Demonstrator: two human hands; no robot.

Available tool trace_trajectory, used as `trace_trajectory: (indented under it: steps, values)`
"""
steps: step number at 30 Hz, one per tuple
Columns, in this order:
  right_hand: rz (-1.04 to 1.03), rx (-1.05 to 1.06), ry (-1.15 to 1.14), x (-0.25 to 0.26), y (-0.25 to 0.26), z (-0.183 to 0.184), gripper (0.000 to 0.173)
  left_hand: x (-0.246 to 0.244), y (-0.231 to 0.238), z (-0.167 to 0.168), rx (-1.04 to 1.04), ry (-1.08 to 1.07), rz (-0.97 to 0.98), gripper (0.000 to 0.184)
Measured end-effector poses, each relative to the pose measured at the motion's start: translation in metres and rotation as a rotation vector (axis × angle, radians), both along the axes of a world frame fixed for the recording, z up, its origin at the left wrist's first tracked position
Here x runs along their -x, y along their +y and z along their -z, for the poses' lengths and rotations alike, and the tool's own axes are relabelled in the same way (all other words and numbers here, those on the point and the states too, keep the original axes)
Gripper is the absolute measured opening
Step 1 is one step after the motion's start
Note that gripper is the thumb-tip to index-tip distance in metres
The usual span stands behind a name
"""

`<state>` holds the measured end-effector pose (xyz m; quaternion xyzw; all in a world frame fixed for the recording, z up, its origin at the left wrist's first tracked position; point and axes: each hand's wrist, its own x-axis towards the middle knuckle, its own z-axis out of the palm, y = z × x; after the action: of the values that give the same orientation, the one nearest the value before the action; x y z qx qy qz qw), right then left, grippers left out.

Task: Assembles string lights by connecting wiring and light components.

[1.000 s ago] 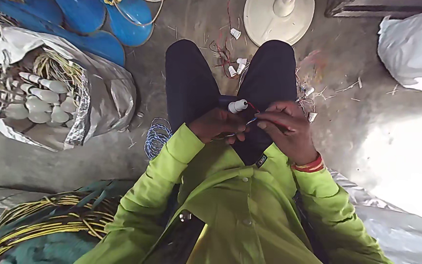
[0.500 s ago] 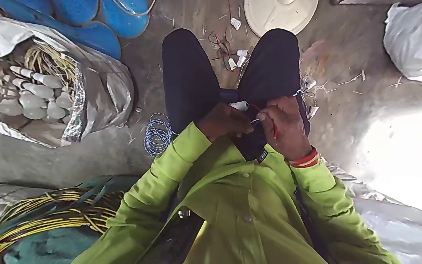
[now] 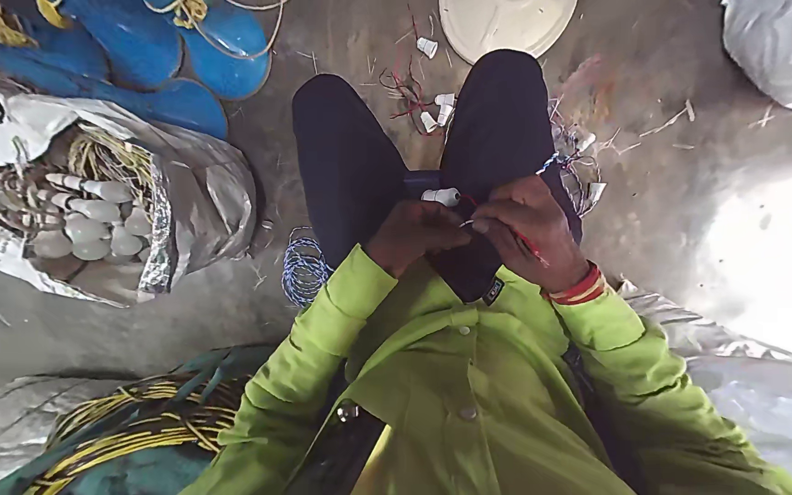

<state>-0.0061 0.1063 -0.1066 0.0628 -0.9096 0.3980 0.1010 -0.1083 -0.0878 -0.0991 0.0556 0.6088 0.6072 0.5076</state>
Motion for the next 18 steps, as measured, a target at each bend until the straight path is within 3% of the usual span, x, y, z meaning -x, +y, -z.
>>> trace_trajectory:
  steps: [3, 6, 10, 15, 18]
  values:
    - [0.031, -0.086, -0.015, 0.002, -0.005, 0.005, 0.025, -0.006, 0.006, 0.002, 0.061, 0.317, -0.010, 0.014]
    - [0.083, -0.141, -0.014, 0.003, -0.011, 0.007, 0.028, -0.013, 0.012, 0.004, 0.097, 0.447, -0.048, 0.013]
    - [0.147, -0.118, 0.014, 0.002, -0.013, 0.007, 0.031, -0.017, 0.005, 0.003, 0.009, 0.207, -0.039, 0.013]
    - [0.114, 0.260, -0.005, 0.008, 0.002, 0.007, 0.021, -0.012, -0.008, 0.008, -0.147, -0.210, -0.148, 0.012]
    - [0.136, 0.324, -0.008, 0.007, 0.007, -0.003, 0.041, -0.009, -0.009, 0.007, -0.133, -0.268, -0.242, 0.016]
